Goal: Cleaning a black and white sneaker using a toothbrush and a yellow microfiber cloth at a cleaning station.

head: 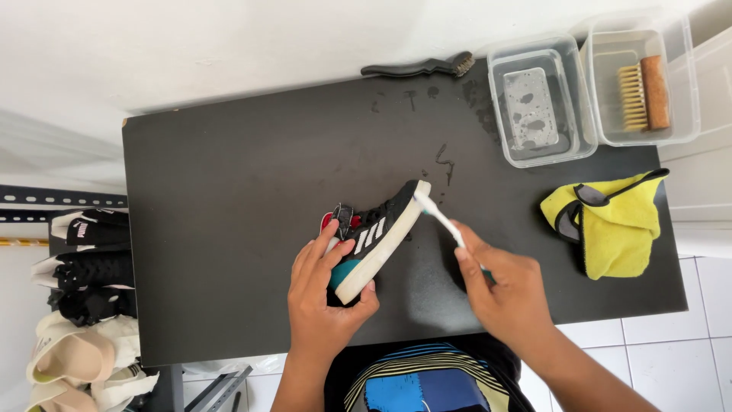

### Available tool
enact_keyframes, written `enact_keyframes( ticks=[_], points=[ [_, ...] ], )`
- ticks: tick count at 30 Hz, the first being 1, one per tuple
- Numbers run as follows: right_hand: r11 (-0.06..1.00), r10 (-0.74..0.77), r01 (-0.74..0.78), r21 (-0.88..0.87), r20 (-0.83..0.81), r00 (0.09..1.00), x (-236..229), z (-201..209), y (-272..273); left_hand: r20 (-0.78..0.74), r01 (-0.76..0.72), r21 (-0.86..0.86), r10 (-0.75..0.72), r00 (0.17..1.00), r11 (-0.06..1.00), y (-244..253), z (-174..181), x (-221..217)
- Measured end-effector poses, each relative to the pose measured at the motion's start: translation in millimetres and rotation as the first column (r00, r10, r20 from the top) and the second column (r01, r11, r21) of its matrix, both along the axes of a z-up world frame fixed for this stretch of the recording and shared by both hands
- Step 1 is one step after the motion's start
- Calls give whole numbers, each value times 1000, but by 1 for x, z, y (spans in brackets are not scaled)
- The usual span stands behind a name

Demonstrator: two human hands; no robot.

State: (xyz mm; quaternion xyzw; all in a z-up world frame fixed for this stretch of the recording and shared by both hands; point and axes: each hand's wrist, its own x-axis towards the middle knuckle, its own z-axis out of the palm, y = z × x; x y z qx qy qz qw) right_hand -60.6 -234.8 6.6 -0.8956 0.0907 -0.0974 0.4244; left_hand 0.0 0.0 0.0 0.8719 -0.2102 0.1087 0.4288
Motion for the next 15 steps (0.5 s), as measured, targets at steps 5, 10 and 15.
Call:
enact_keyframes(
  ticks=[5, 10, 15],
  points=[
    [992, -25, 30, -119, 42, 999, 0, -6, -6, 10, 1, -3, -1, 1000, 1000, 0, -1, -1],
    [990, 25, -21, -138, 34, 999, -8, -10, -5, 12, -1, -3, 1, 1000, 1000, 0, 0, 0],
    [993, 79, -73, -91, 73, 994, -12, -3, 5, 22, -3, 2, 3, 1000, 1000, -1, -1, 1]
  ],
)
